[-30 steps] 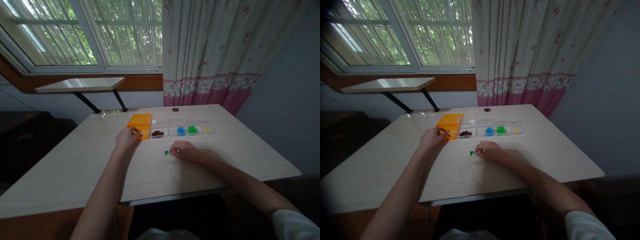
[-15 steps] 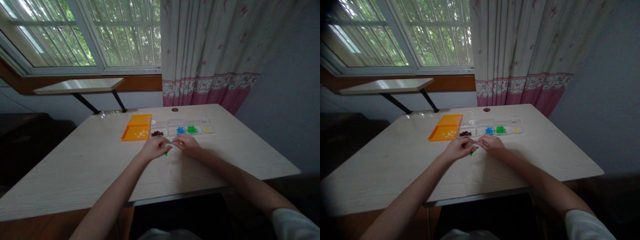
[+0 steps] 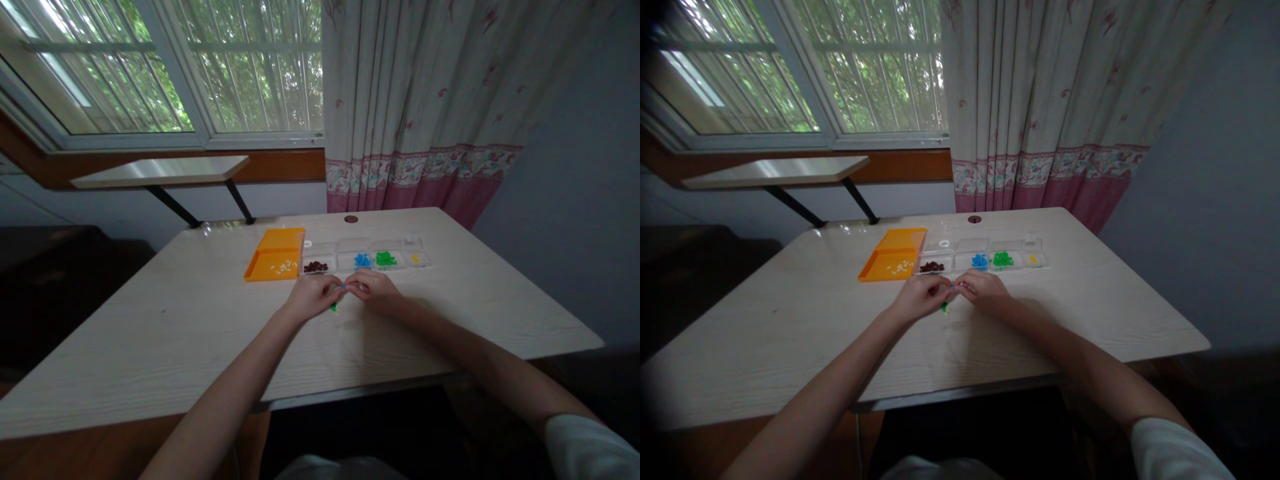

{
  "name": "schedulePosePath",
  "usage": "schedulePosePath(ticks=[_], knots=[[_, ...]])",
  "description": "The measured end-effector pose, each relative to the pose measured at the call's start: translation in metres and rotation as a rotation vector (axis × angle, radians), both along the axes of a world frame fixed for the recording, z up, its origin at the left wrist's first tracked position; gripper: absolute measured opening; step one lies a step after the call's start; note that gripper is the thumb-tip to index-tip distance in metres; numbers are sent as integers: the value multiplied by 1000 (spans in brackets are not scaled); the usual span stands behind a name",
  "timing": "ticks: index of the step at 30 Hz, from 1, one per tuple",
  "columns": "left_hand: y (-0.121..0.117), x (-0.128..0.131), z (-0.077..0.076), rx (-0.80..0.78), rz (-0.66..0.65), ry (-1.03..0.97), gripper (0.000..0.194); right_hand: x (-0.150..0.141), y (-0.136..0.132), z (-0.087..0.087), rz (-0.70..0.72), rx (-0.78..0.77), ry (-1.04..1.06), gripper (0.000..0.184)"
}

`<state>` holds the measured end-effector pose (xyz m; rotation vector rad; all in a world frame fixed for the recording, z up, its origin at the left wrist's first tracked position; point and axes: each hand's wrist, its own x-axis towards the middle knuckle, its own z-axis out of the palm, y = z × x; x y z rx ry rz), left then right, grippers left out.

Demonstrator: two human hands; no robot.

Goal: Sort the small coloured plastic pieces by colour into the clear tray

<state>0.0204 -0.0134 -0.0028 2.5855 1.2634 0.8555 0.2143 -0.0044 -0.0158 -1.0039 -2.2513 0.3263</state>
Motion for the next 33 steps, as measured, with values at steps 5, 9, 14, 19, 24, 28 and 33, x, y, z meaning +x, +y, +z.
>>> schedulePosePath(ticks=[5,9,14,19,24,28,33], knots=[[1,-2,0,9,5,-19,17,1,-1,1,-4,-22,-8,20],[1,-3,1,15,7,-64,16,1,-1,1,-9,5,-7,18],[1,-2,0,-19,-37,-81,17,0,-1,0,-5,45,10,14],[1,-3,2,-81,-31,-62,21,1,1,-3,20,147,37,12],[5,-10,5,-242,-91,60,25,10,6,3,-37,318,139,14],[8,-14,3,-338,-172,154,22,22,12,9,-130,388,181,15],[10,-15,0,-380,-224,127,16,29,16,9,-154,381,177,15]])
